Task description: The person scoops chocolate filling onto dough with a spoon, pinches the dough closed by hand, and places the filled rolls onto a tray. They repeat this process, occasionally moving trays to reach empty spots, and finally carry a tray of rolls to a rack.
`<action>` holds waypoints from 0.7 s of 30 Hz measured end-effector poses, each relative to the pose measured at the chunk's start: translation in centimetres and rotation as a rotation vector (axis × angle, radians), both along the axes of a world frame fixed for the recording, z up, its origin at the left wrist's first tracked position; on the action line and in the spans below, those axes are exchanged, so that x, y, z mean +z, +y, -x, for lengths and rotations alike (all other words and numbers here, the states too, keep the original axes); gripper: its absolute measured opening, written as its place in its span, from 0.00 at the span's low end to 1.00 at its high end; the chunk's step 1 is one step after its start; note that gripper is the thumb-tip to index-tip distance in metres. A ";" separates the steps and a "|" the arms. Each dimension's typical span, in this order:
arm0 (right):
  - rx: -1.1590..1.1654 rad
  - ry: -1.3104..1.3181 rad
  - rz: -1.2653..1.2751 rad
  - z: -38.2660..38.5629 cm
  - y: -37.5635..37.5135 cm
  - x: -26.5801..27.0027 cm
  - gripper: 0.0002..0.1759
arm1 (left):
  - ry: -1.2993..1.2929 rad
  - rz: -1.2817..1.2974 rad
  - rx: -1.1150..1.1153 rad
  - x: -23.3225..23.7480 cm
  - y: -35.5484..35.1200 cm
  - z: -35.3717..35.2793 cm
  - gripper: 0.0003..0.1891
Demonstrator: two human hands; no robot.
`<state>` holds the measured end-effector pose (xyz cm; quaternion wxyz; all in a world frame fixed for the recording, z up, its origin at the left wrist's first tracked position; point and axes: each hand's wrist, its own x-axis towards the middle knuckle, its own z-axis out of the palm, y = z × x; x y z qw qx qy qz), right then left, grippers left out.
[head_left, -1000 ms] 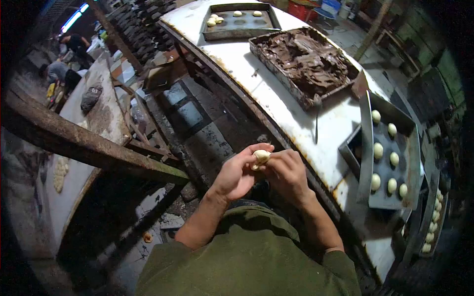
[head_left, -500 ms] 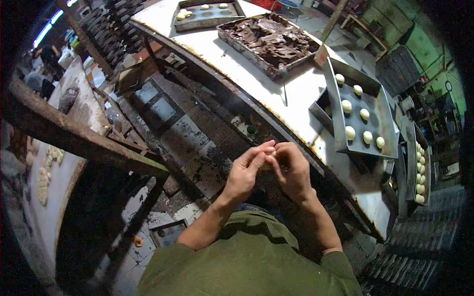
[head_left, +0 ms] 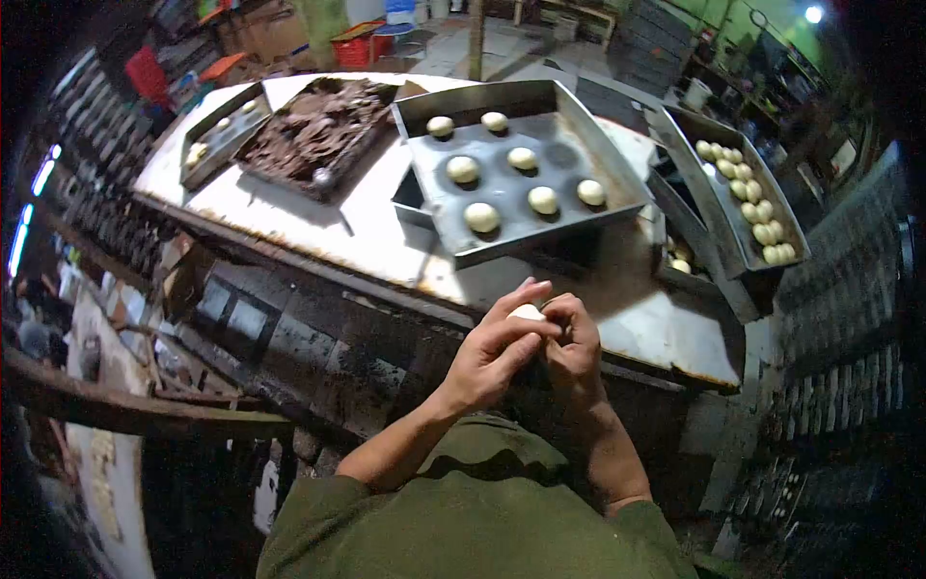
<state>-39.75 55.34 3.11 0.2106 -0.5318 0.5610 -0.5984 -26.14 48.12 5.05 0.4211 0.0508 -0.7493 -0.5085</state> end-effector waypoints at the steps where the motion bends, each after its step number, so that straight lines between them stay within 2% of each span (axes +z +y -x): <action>1: -0.015 -0.006 -0.003 1.5 1.0 -0.1 0.12 | -0.006 -0.003 -0.015 0.2 0.8 1.8 0.13; 3: -0.138 0.364 0.253 3.4 1.6 0.5 0.13 | 0.098 -0.498 -0.112 0.8 1.7 5.1 0.17; 4: -0.270 0.482 0.167 2.9 2.1 0.6 0.17 | 0.187 -0.618 -0.086 0.3 1.7 6.5 0.19; 5: -0.260 0.429 0.280 2.7 1.5 -0.3 0.20 | 0.224 -0.724 0.022 0.7 1.6 7.6 0.15; 7: -0.278 0.669 0.277 3.6 1.9 -0.8 0.20 | 0.235 -1.047 -0.049 0.6 0.7 8.4 0.11; 8: -0.279 0.637 0.306 4.4 1.5 -0.3 0.18 | 0.218 -1.007 -0.076 0.0 0.6 8.9 0.09; 9: -0.306 0.617 0.331 5.2 0.9 0.8 0.15 | 0.050 -0.843 0.021 -0.1 0.5 9.1 0.08; 11: -0.169 0.269 0.263 6.6 -0.6 2.5 0.11 | 0.090 -0.664 -0.014 1.0 1.1 9.0 0.09; 12: -0.056 -0.061 0.219 6.8 -1.3 3.2 0.08 | 0.096 -0.667 -0.003 1.2 0.6 8.8 0.09; 13: 0.015 -0.276 0.099 6.8 -1.7 2.9 0.06 | 0.106 -0.529 -0.039 1.4 -0.1 8.4 0.11; 14: 0.047 -0.213 0.103 7.1 -2.6 2.7 0.06 | 0.114 -0.391 -0.074 1.4 -0.8 8.1 0.13; 15: 0.079 -0.150 0.103 7.3 -3.4 2.5 0.06 | 0.121 -0.394 -0.065 1.3 -1.5 8.3 0.13; 17: 0.051 0.046 0.325 5.9 -5.1 1.7 0.08 | 0.370 -0.700 0.028 1.1 -3.1 8.7 0.16; 18: -0.014 0.284 0.317 4.8 -5.8 2.7 0.11 | 0.352 -0.749 0.092 0.8 -4.7 8.2 0.19; 19: -0.051 0.406 0.291 3.4 -6.6 2.9 0.11 | 0.375 -0.913 0.115 0.1 -6.2 7.7 0.14; 21: -0.136 0.602 0.282 2.9 -9.2 2.2 0.09 | 0.389 -0.997 -0.010 -0.3 -8.5 6.6 0.12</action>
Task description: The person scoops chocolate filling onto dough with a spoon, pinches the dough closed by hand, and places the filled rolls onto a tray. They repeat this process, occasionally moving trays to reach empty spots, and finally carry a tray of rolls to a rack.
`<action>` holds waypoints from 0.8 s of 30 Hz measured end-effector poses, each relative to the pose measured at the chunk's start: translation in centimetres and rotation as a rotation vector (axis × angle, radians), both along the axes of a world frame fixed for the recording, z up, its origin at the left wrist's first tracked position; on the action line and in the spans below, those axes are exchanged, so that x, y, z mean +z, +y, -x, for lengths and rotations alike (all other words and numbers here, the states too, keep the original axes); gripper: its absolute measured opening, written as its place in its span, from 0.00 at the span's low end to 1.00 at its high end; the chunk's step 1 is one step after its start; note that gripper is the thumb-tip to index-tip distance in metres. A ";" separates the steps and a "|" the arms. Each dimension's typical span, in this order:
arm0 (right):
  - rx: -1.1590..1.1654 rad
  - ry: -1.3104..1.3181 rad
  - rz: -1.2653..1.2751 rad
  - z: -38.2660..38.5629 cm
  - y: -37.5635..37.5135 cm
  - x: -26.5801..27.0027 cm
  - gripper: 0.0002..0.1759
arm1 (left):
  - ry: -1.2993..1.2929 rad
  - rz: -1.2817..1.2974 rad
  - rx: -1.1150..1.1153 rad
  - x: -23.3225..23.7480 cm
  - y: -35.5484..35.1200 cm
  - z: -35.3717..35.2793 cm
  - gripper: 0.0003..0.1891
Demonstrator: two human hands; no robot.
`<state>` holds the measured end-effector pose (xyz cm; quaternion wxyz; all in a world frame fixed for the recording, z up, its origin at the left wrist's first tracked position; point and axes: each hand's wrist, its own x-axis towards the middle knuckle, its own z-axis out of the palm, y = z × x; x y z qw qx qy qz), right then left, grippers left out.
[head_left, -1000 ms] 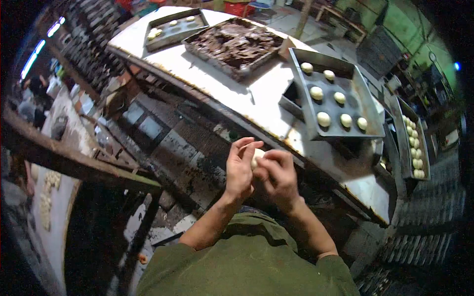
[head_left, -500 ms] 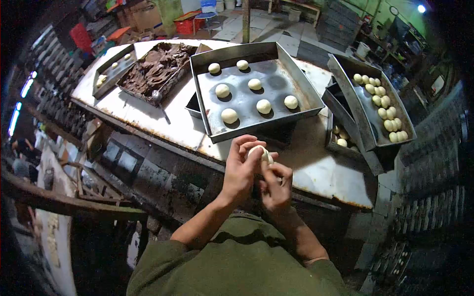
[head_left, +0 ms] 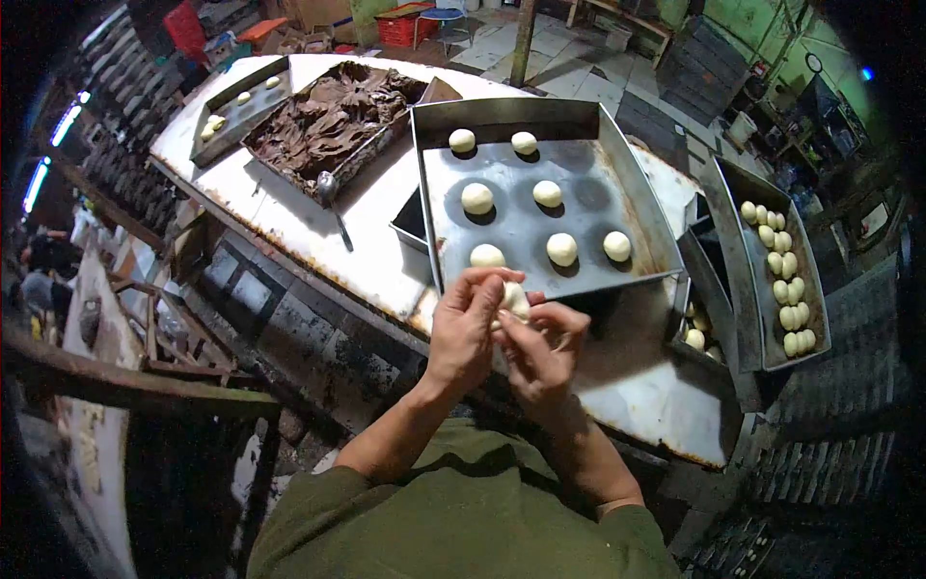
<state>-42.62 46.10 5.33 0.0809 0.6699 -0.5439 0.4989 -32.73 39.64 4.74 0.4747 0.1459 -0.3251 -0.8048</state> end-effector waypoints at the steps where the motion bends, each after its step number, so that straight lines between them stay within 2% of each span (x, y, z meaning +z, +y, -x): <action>1: 0.010 -0.097 0.002 0.2 -1.8 0.1 0.09 | -0.150 0.099 0.004 -0.4 -1.2 -0.7 0.11; 2: 0.016 -0.194 0.005 0.2 -3.9 0.6 0.10 | -0.107 0.177 -0.042 -0.6 -2.0 -1.1 0.13; 3: 0.045 -0.661 -0.155 -0.7 -5.5 0.8 0.08 | -0.149 0.354 0.033 -0.6 -3.2 -1.4 0.14; 4: 0.131 -0.908 -0.208 -1.4 -7.3 1.5 0.06 | -0.186 0.524 0.112 -0.5 -4.5 -1.7 0.15; 6: 0.103 -0.528 -0.302 -1.9 -10.5 1.8 0.05 | -0.264 0.594 0.223 0.4 -8.0 -2.8 0.16; 7: 0.086 -0.444 -0.320 -2.9 -11.6 2.0 0.04 | -0.252 0.587 0.225 0.4 -9.9 -3.2 0.16; 8: 0.094 -0.211 -0.219 -3.5 -13.1 2.1 0.09 | -0.156 0.387 0.198 0.2 -11.9 -3.6 0.14; 10: 0.176 -0.193 -0.271 -4.9 -15.0 1.8 0.14 | 0.014 0.075 0.119 -0.2 -15.2 -3.9 0.13; 12: 0.080 -0.050 -0.176 -4.1 -17.5 0.8 0.13 | -0.013 0.090 -0.015 -0.8 -16.7 -4.3 0.13; 13: -0.020 -0.088 -0.151 -4.0 -18.6 0.8 0.13 | -0.074 0.141 0.037 -0.4 -16.4 -4.0 0.13; 14: -0.124 -0.121 -0.129 -4.0 -19.4 1.2 0.13 | -0.096 0.033 -0.021 -1.0 -16.1 -3.8 0.12; 15: -0.180 -0.361 -0.085 -4.9 -20.1 0.9 0.13 | -0.140 0.077 0.011 -1.6 -16.3 -3.3 0.11; 16: -0.222 -0.367 -0.035 -5.1 -20.6 0.8 0.11 | -0.182 0.124 0.042 -2.2 -16.3 -2.9 0.11; 18: -0.339 -0.115 -0.054 -4.7 -20.9 0.6 0.11 | -0.023 -0.176 -0.089 -1.9 -17.7 -2.5 0.11; 19: -0.335 0.012 -0.091 -4.4 -20.5 0.2 0.12 | -0.033 -0.264 -0.065 -0.9 -18.9 -1.8 0.11; 20: -0.328 0.125 -0.148 -4.4 -20.4 0.1 0.15 | -0.065 -0.324 -0.153 -1.1 -19.9 -1.5 0.19; 22: -0.366 0.208 -0.243 -3.7 -20.5 0.4 0.18 | 0.028 -0.443 -0.391 -0.2 -20.9 -1.2 0.30; 23: -0.331 0.143 -0.243 -2.1 -20.4 -0.1 0.21 | -0.032 -0.280 -0.454 -0.9 -20.7 -0.8 0.38; 24: -0.313 0.029 -0.285 -0.2 -20.2 -0.3 0.22 | -0.056 -0.281 -0.560 -1.7 -20.5 -0.6 0.39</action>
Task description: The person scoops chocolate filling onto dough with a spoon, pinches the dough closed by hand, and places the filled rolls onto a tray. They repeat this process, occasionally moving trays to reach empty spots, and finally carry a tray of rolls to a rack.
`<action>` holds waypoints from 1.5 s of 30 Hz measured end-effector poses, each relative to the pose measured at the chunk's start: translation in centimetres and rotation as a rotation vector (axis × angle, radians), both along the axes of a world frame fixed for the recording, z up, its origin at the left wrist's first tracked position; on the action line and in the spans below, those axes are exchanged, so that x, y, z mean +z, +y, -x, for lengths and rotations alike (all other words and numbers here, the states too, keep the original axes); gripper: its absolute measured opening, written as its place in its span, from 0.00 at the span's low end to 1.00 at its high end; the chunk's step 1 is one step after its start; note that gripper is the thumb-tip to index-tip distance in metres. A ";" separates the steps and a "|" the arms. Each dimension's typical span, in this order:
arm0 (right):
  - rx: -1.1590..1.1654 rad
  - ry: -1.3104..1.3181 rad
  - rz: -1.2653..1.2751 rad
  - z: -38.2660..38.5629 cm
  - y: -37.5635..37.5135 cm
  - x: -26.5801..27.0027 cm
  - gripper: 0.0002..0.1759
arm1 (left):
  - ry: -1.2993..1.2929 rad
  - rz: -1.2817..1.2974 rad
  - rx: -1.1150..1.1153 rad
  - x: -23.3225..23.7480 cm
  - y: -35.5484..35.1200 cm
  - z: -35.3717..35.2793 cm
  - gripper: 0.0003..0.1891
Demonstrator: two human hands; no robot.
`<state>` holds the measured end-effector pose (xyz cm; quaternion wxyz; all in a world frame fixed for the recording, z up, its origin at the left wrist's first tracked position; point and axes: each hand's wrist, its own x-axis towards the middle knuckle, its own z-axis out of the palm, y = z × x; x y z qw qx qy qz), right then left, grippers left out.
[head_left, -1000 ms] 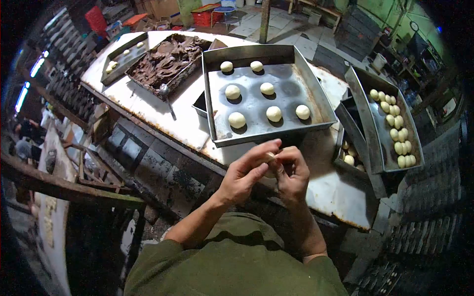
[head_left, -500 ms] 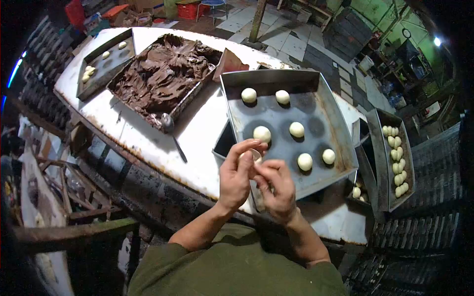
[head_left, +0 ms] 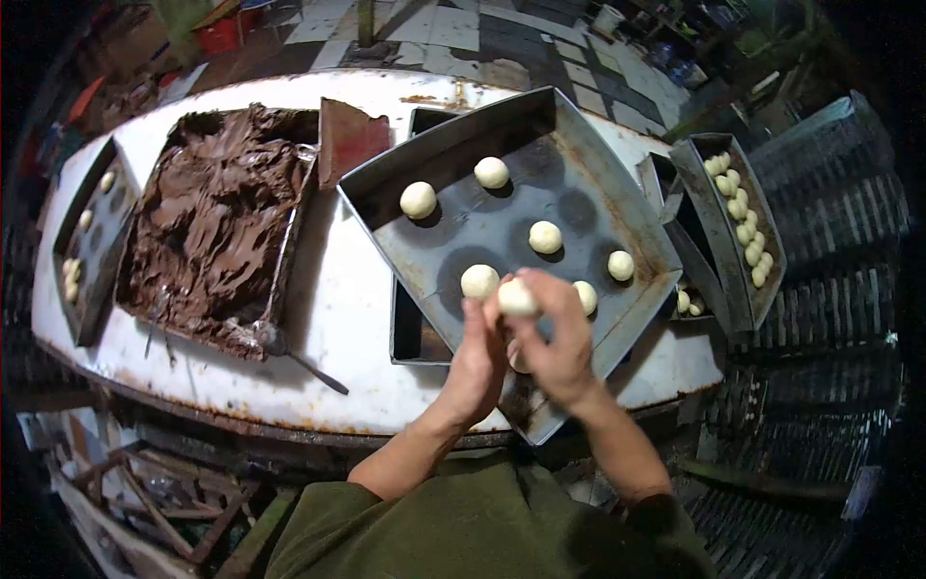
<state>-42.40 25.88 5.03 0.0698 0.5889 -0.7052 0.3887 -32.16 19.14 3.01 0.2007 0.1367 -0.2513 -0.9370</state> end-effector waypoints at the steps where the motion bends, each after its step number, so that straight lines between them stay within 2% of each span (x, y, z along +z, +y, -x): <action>1: -0.116 -0.527 -0.044 1.0 0.3 -0.3 0.22 | -0.074 -0.017 -0.077 -0.3 0.5 0.1 0.39; 2: -0.113 -0.688 0.085 3.7 -0.2 -1.7 0.20 | -0.150 -0.033 -0.148 -0.4 0.9 0.0 0.39; 4: -0.272 -0.657 -0.114 10.3 -0.2 -1.8 0.18 | -0.053 -0.030 -0.223 -1.0 1.4 -1.6 0.37; 5: -0.391 -0.407 -0.150 14.3 -0.4 -3.1 0.17 | -0.012 0.002 -0.228 -1.3 1.9 -2.5 0.37; 6: -0.414 -0.236 -0.191 18.3 -0.5 -4.6 0.16 | 0.023 0.032 -0.234 -1.5 2.3 -3.4 0.37; 7: -0.489 -0.212 -0.282 20.4 -1.1 -5.1 0.19 | 0.021 0.033 -0.233 -1.3 2.5 -4.1 0.37; 8: -0.489 -0.214 -0.281 21.4 -1.6 -6.2 0.19 | 0.069 0.084 -0.240 -0.8 2.6 -4.9 0.38; 10: -0.454 0.004 -0.542 22.8 -2.2 -8.0 0.22 | 0.116 0.146 -0.245 0.2 3.0 -6.0 0.38; 12: -0.435 0.089 -0.459 22.8 -2.5 -8.1 0.22 | 0.076 0.159 -0.131 1.0 3.4 -6.7 0.39; 14: -0.386 -0.010 -0.140 22.9 -2.2 -8.1 0.19 | 0.031 0.082 -0.030 1.1 4.5 -7.0 0.38; 15: -0.312 0.027 -0.353 23.2 -2.3 -8.3 0.16 | 0.030 0.120 -0.025 1.5 5.4 -6.5 0.38; 16: -0.265 0.075 -0.390 22.8 -2.0 -8.9 0.15 | 0.031 0.161 -0.024 2.0 6.3 -5.9 0.38; 17: -0.259 0.152 -0.371 22.5 -1.9 -8.7 0.15 | 0.064 0.190 -0.043 2.3 7.4 -5.3 0.37; 19: -0.233 0.039 -0.266 22.6 -1.0 -6.1 0.16 | 0.090 0.203 -0.010 2.4 10.0 -4.0 0.36; 20: -0.215 0.250 -0.097 23.4 0.2 -4.6 0.16 | 0.038 0.231 0.063 3.0 11.4 -3.5 0.34; 22: -0.192 0.271 -0.028 24.8 4.0 1.6 0.15 | -0.131 0.444 0.278 3.4 14.6 -2.5 0.30; 24: -0.260 0.223 -0.073 27.8 9.6 6.0 0.15 | 0.071 0.738 0.700 5.2 19.1 -0.4 0.21; 26: -0.342 0.184 -0.085 33.0 15.3 7.9 0.13 | 0.541 0.875 0.608 7.8 22.6 1.4 0.15; 28: -0.500 0.340 -0.298 40.4 21.4 7.5 0.14 | 0.764 1.041 0.402 9.7 26.1 2.2 0.32; 30: -0.518 0.296 -0.643 46.9 27.5 4.9 0.13 | 0.703 0.961 0.374 13.3 29.7 3.4 0.29; 31: -0.457 0.334 -0.696 48.5 30.2 3.7 0.13 | 0.617 0.862 0.382 14.1 31.9 3.4 0.25; 32: -0.392 0.378 -0.751 49.3 32.3 2.8 0.14 | 0.608 0.881 0.398 14.3 33.1 3.9 0.25; 36: -0.488 0.389 -0.600 50.9 35.7 2.2 0.15 | 0.517 0.861 0.402 14.7 37.8 4.6 0.25; 38: -0.645 0.404 -0.658 53.4 35.8 -0.2 0.22 | 0.438 0.917 0.420 14.8 39.3 4.6 0.24; 39: -0.750 0.374 -0.799 52.1 34.9 0.6 0.27 | 0.495 0.989 0.374 14.0 39.0 4.1 0.20; 40: -0.722 0.319 -0.673 55.5 34.7 -1.2 0.20 | 0.486 1.011 0.392 14.5 39.0 4.1 0.20; 42: -0.667 0.157 -0.784 58.7 34.3 -1.8 0.22 | 0.657 1.283 0.630 15.4 39.7 3.5 0.20; 44: -0.735 0.291 -0.803 59.4 34.1 -2.3 0.23 | 0.467 1.219 0.721 15.5 42.1 -1.4 0.19; 45: -0.810 0.530 -0.651 58.6 34.3 -3.2 0.24 | 0.459 1.133 0.666 15.9 42.3 -3.6 0.17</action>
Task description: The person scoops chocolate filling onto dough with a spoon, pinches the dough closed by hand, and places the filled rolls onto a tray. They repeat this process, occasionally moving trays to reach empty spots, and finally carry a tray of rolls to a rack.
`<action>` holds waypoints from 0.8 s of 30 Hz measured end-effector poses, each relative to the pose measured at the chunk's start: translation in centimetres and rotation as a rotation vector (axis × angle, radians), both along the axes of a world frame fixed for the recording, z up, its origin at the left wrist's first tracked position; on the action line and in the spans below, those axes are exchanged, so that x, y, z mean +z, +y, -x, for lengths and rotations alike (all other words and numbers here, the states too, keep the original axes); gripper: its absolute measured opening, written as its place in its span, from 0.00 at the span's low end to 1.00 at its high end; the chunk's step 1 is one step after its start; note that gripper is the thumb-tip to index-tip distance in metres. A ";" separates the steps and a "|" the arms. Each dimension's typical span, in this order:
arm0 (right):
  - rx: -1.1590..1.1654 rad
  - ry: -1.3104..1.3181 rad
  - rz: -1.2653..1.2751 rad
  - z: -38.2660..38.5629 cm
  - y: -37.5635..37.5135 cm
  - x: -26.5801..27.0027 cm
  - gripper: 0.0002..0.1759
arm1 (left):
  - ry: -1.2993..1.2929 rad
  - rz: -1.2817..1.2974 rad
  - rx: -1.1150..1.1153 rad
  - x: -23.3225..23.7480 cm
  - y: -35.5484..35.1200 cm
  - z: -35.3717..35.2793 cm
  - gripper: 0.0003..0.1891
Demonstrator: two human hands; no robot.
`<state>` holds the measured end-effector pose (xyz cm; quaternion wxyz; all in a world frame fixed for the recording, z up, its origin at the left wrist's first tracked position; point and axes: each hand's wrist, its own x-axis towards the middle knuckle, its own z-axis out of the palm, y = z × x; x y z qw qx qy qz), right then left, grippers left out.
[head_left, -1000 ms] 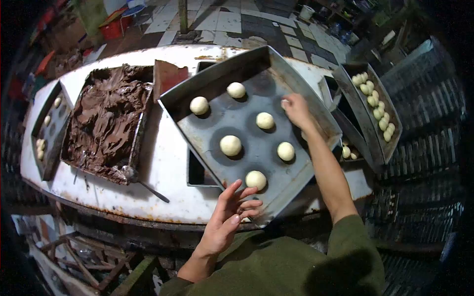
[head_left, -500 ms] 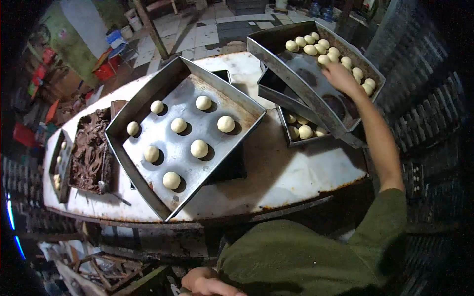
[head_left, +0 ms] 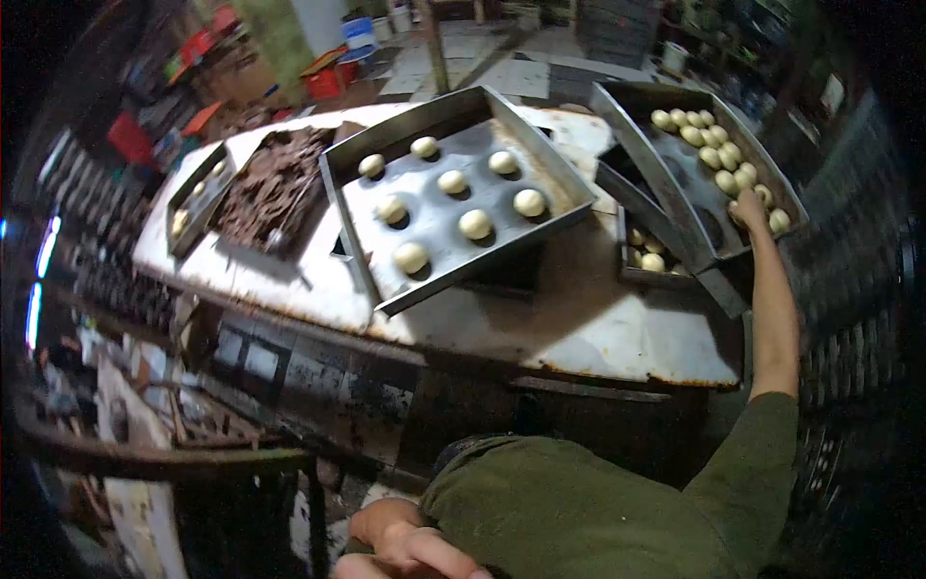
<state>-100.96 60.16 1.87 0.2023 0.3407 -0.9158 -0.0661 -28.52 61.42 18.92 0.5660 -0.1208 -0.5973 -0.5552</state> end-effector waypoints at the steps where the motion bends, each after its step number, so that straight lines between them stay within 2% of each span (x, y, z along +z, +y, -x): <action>1: 0.043 0.265 0.056 -1.1 -0.4 -0.6 0.24 | -0.016 -0.078 -0.065 0.2 0.3 -2.1 0.15; 3: 0.074 -0.049 0.311 -3.5 -3.3 1.8 0.25 | 0.050 -0.046 0.077 0.2 1.6 -4.8 0.13; 4: 0.066 -0.158 0.421 -11.2 -4.4 5.8 0.22 | 0.106 -0.014 0.177 0.2 2.1 -6.3 0.12; 5: 0.229 -0.232 0.699 -15.9 -5.1 7.5 0.22 | 0.113 -0.028 0.211 0.0 2.5 -8.2 0.12; 7: 0.409 -0.278 0.856 -26.3 -5.8 11.4 0.20 | 0.196 0.156 0.382 -0.5 2.8 -12.1 0.11; 8: 0.518 -0.361 0.869 -30.7 -6.3 12.4 0.19 | 0.228 0.150 0.473 0.1 3.3 -13.5 0.09; 9: 0.628 -0.449 0.877 -35.1 -6.6 12.9 0.17 | 0.393 0.115 0.519 -0.4 3.4 -14.9 0.08; 11: 0.819 -0.626 0.895 -45.9 -6.8 12.6 0.13 | 0.425 0.166 0.601 0.0 3.9 -17.9 0.12; 12: 0.829 -0.731 0.807 -49.9 -7.0 11.8 0.12 | 0.425 0.169 0.643 0.1 4.7 -19.8 0.12; 14: 0.888 -0.971 0.658 -57.1 -7.5 9.2 0.12 | 0.175 0.053 0.557 0.3 6.5 -23.4 0.07; 17: 1.040 -1.281 0.432 -65.4 -8.2 4.4 0.13 | 0.122 -0.059 0.747 1.2 7.1 -25.5 0.10; 18: 1.043 -1.337 0.347 -67.4 -8.4 2.9 0.13 | 0.132 0.052 0.855 0.4 6.5 -25.8 0.06; 21: 0.901 -1.588 0.147 -72.4 -8.8 -0.2 0.13 | 0.181 0.108 0.892 -0.3 4.3 -26.9 0.03; 22: 0.994 -1.509 0.111 -72.5 -9.6 -2.8 0.14 | 0.183 0.123 0.897 -0.4 3.4 -27.1 0.02; 24: 0.983 -1.564 0.103 -74.2 -11.1 -3.7 0.14 | 0.194 0.156 0.893 -0.8 1.1 -27.3 0.02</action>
